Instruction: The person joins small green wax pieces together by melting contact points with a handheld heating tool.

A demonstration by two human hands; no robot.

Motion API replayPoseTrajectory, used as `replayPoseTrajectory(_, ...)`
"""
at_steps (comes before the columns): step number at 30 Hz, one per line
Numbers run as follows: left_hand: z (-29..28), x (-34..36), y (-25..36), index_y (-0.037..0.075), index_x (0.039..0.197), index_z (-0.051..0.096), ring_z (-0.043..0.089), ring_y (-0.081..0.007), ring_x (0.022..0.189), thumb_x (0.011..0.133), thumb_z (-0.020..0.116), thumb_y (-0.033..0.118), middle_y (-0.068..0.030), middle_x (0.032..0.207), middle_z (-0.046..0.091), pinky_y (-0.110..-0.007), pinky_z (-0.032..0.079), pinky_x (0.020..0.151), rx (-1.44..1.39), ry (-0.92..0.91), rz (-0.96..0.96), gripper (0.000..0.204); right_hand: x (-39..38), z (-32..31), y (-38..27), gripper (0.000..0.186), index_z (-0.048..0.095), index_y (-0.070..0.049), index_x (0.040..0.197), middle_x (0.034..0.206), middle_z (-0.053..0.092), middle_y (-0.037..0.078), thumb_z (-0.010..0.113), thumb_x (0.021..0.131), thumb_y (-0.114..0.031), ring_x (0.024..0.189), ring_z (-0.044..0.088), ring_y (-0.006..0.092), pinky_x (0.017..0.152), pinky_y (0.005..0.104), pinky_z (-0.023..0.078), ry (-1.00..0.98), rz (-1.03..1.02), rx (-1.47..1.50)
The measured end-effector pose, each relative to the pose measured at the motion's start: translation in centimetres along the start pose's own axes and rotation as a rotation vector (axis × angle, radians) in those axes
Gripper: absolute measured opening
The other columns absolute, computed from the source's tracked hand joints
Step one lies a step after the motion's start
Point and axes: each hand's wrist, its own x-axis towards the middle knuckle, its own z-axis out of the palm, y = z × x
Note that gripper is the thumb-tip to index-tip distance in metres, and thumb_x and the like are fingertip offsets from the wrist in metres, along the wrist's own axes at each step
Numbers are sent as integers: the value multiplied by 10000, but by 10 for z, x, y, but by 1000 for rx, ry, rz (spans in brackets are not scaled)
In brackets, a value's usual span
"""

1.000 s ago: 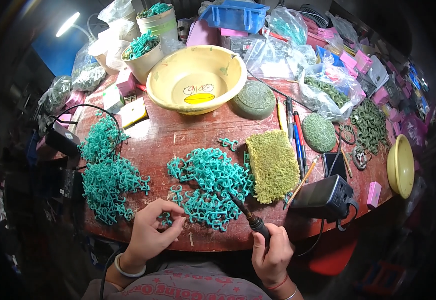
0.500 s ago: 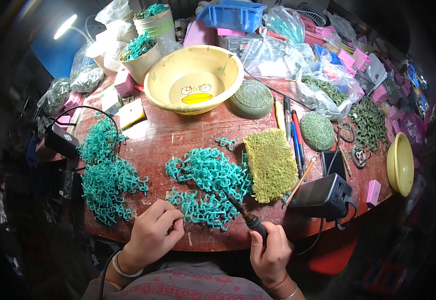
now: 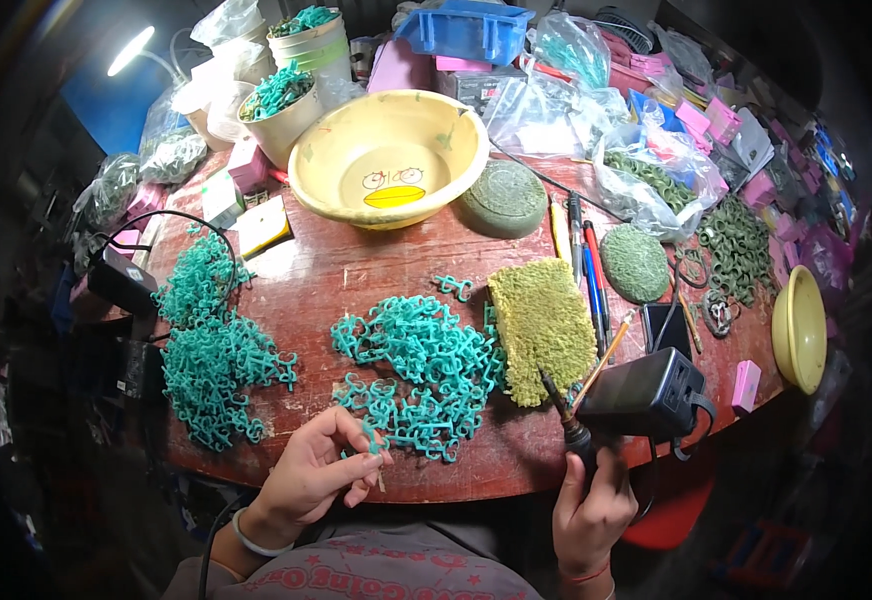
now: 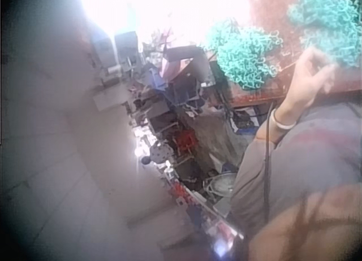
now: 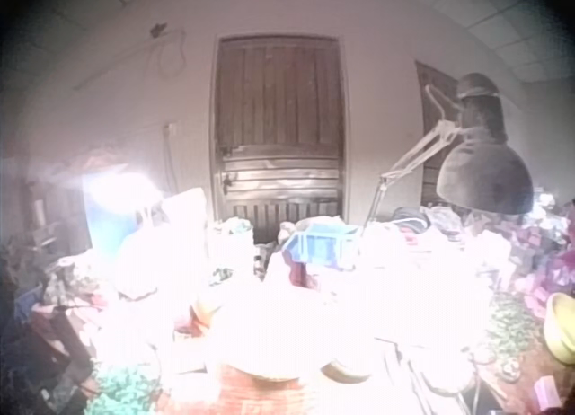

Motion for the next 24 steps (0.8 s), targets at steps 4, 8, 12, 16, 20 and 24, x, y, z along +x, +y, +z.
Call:
replayPoseTrajectory(4,11,-1,6,9,1078,504,633,-143,724,910,629,-51,-127,897,595,-224,502,487,-2,81,-37,218,0,3,-2,235,603,82,1007,802,611,222,613,961,-148,667,599,399,585,417,453,37,25,34)
replayPoseTrajectory(8,10,0,3,3,1226,494,642,-141,739,911,621,-57,-157,946,628,-230,515,502,58,62,-8,345,-4,3,-15,257,615,14,929,729,570,151,656,932,-240,584,568,339,537,387,443,-31,14,395)
replayPoseTrajectory(12,13,0,6,0,1266,492,637,-132,731,918,600,-66,-200,1014,646,-234,516,505,148,85,-16,370,0,10,-24,281,602,-32,857,700,571,91,736,879,-277,532,557,270,456,354,423,-155,-224,495)
replayPoseTrajectory(16,13,1,3,-3,1267,496,631,-129,714,920,583,-78,-196,1003,645,-237,518,512,164,61,31,366,-1,17,-29,284,595,-26,852,674,554,92,731,884,-274,529,551,271,453,359,420,-197,-267,501)
replayPoseTrajectory(20,12,3,2,-7,1263,502,625,-128,701,916,568,-95,-196,999,644,-238,520,518,175,33,25,364,-1,18,-28,298,593,-26,847,665,545,91,739,876,-284,523,547,272,446,356,416,-198,-270,456)
replayPoseTrajectory(24,13,0,4,-10,1260,504,622,-126,701,913,563,-103,-196,1000,642,-239,523,522,171,52,24,364,0,18,-30,301,593,-26,841,657,538,90,744,872,-285,514,543,268,438,355,413,-204,-285,458)
